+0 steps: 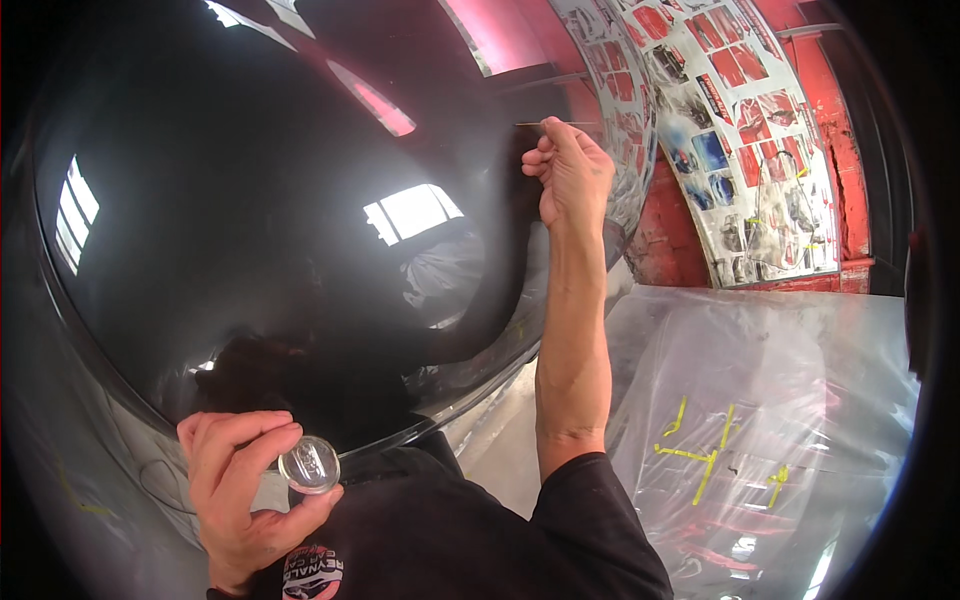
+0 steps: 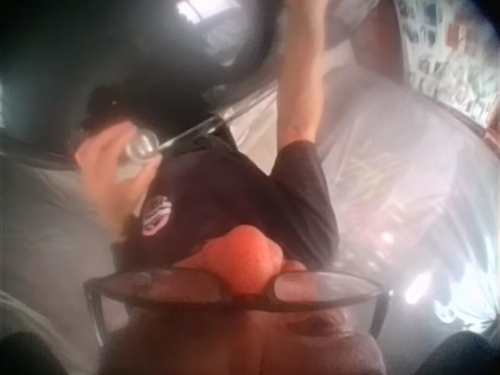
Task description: The person applies touch-up paint to a scratch on the hood of a car using a small brush after dipping it into a paint container.
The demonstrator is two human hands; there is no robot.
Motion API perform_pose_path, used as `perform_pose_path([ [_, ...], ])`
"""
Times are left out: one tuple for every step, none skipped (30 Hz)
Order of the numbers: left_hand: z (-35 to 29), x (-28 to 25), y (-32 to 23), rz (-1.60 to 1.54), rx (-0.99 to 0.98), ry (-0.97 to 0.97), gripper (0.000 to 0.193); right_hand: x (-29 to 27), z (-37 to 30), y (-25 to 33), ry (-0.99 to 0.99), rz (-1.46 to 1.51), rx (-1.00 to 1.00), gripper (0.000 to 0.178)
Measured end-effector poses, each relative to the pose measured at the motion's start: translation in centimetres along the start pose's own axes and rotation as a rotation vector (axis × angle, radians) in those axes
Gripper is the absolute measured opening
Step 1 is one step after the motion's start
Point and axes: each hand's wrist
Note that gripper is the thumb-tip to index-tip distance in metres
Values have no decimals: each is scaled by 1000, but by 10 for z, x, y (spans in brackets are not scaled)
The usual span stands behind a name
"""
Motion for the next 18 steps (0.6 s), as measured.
perform_pose_path([
  [0,0,-1,5,2,2,53,0,0,0,-2,5,-1,18],
  [1,0,-2,11,2,4,53,1,-1,1,3,2,1,19],
  [1,-1,-3,18,2,6,53,1,-1,1,8,-1,3,19],
  [0,0,-4,19,4,6,53,1,-1,1,7,0,2,19],
  [0,0,-5,15,1,6,53,0,-1,1,9,-2,-1,19],
  [0,0,-6,10,-3,5,53,0,-1,2,12,-4,-4,20],
  [-1,1,-7,12,-4,4,53,0,-1,1,13,-3,-4,20],
  [-1,1,-8,11,-14,4,53,0,-1,1,12,-7,0,20],
  [-2,2,-9,11,-23,3,53,1,-1,1,11,-11,4,20],
  [-3,2,-9,13,-24,2,53,1,-1,1,13,-10,3,20],
  [-3,2,-9,13,-28,-2,53,1,-1,1,11,-15,2,20],
  [-4,3,-9,13,-31,-5,53,1,-1,1,8,-20,1,20],
  [-4,3,-10,13,-31,-6,53,1,-1,1,9,-20,1,20],
  [-5,3,-10,15,-31,-6,53,1,-1,1,6,-23,3,20],
  [-5,2,-10,16,-31,-7,54,1,-1,1,2,-25,6,20],
  [-5,2,-10,17,-31,-8,54,1,-1,0,3,-25,5,20],
  [-5,3,-9,15,-28,-9,54,1,-1,0,3,-21,1,20],
  [-5,3,-9,13,-25,-10,54,1,-1,0,2,-16,-4,20],
])
Point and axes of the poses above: each hand's wrist, its own z-axis towards the middle knuckle, its own x-axis out of the palm, y = z × x, and after that the axes turned 13 degrees about y, right-handed
